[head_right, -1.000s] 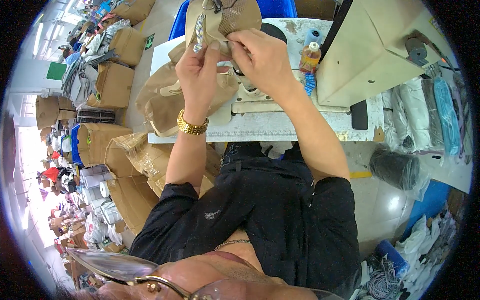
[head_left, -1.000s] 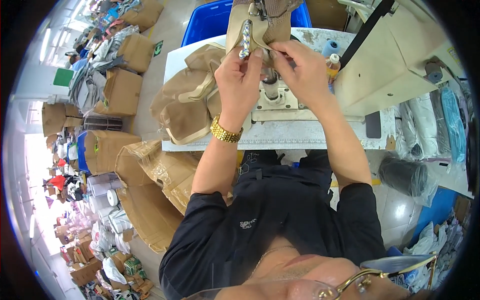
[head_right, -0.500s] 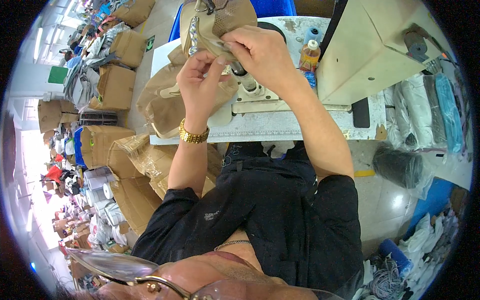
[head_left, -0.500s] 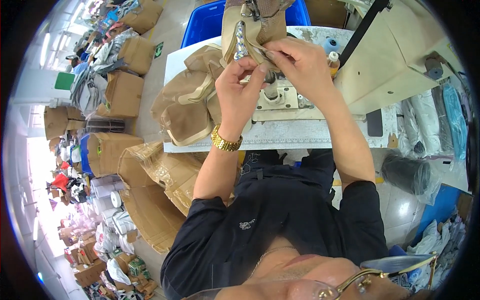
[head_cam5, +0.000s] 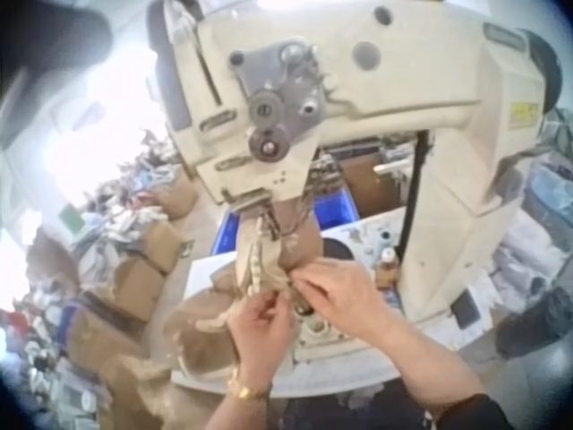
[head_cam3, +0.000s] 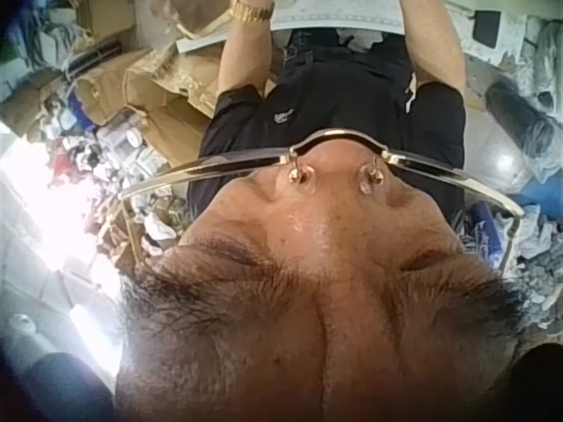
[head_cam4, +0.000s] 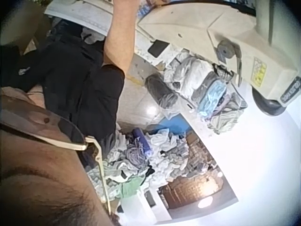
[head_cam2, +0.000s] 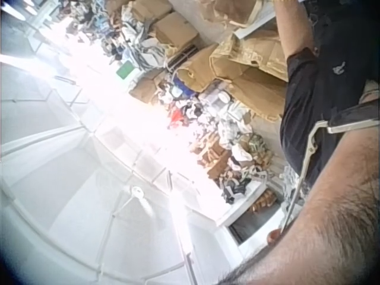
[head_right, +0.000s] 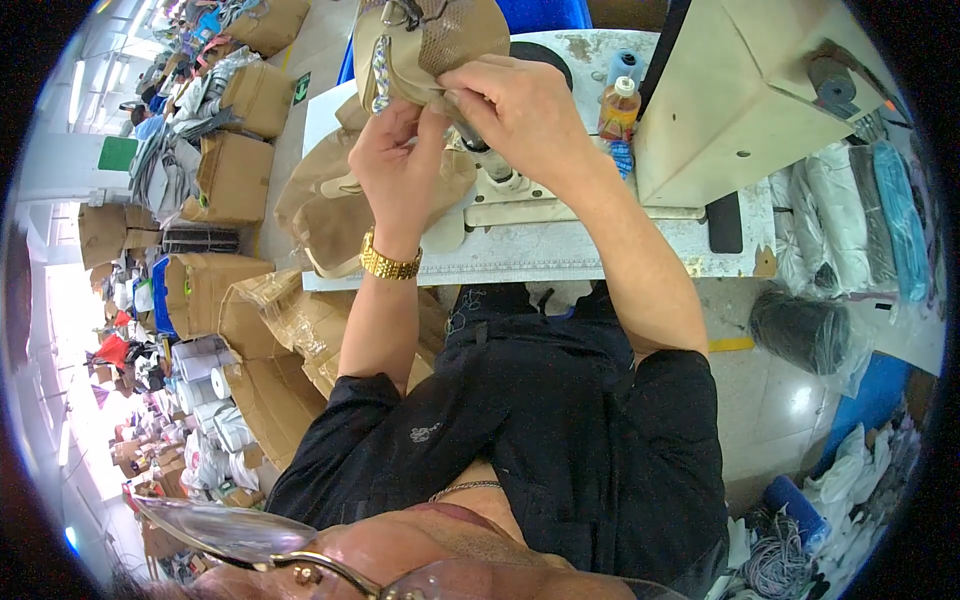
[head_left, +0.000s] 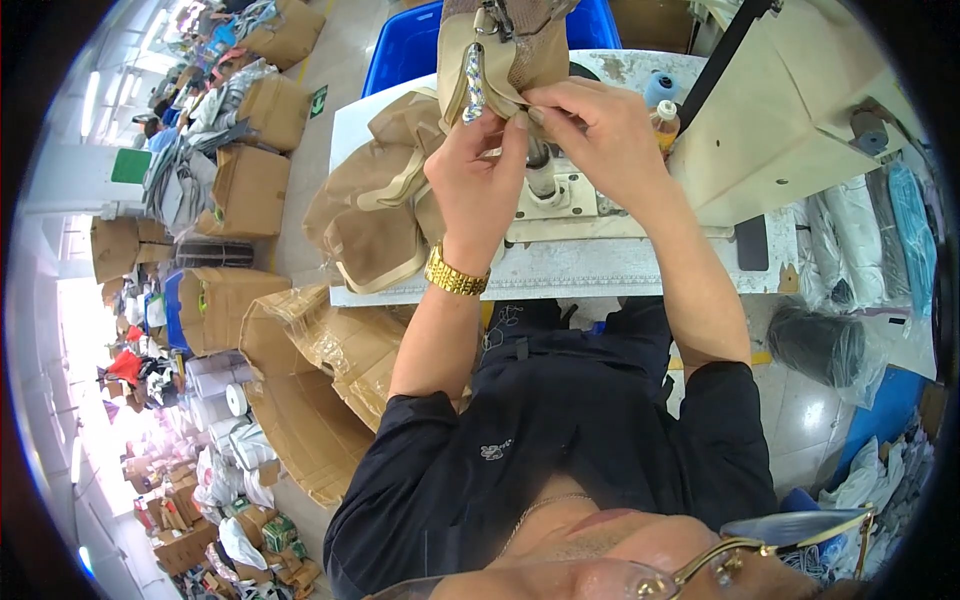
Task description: Sewing a mesh and leather component together using an industrial sewing machine.
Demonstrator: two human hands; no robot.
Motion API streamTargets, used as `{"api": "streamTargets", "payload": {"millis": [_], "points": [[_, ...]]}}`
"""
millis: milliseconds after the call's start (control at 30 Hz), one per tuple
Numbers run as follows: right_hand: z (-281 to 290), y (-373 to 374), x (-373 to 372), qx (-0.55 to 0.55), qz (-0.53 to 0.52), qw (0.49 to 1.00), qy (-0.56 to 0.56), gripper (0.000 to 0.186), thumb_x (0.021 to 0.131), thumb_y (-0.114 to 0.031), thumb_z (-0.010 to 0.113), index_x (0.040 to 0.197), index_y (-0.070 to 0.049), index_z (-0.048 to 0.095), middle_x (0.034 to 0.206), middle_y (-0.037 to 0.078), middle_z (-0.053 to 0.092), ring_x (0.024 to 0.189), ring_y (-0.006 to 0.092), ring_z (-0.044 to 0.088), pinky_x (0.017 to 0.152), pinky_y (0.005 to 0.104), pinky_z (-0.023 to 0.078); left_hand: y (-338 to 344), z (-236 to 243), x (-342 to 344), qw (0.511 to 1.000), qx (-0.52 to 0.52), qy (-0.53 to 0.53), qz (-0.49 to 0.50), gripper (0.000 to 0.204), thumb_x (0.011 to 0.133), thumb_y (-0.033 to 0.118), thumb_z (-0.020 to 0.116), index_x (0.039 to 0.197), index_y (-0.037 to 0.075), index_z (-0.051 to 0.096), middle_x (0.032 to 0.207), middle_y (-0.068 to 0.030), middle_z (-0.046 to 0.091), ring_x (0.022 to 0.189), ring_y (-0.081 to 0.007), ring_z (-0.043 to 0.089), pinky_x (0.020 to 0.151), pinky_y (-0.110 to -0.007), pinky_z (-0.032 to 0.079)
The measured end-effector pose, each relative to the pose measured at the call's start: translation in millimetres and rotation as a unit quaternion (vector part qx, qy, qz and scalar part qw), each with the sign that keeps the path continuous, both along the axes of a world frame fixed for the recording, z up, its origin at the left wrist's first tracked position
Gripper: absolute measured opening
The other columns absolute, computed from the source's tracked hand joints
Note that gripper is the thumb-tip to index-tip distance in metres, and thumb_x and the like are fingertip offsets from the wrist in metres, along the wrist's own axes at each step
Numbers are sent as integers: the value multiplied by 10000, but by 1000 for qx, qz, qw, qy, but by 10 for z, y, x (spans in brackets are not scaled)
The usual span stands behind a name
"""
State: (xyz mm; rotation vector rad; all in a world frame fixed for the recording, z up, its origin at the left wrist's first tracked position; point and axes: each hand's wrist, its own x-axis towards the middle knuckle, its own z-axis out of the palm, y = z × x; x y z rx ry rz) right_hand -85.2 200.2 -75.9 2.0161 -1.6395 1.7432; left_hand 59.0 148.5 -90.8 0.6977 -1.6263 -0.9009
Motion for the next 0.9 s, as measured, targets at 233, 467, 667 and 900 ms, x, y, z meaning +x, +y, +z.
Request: {"api": "streamTargets", "payload": {"millis": [233,467,667,900], "points": [[-178,106,-111,83,68,959,-262,160,922,-121,637,1032,-20,695,850,74,711,735,113,669,624,249,520,-89,-61,-30,999,-8,-33,30,135,871,73,683,904,-54,652,813,-111,722,687,-134,701,600,-247,535],[-649,279,-28,164,114,870,-450,182,958,-136,618,1069,-8,685,876,57,714,751,94,669,633,227,540,77,6,31,987,146,49,-47,105,856,28,678,935,-36,653,851,-86,733,748,-117,702,623,-251,536],[-705,273,61,161,111,861,-469,169,944,-125,641,1059,-10,687,879,48,711,747,80,661,631,212,534,-48,-177,34,997,25,-62,-30,106,845,58,703,914,-15,672,834,-89,736,743,-129,712,630,-247,538],[-610,261,182,90,5,946,-313,183,860,-47,701,1038,-7,679,893,34,709,785,91,658,664,243,529,36,-121,48,998,-2,-70,-3,103,829,59,722,888,-9,674,784,-89,729,685,-115,702,604,-230,537]]}}
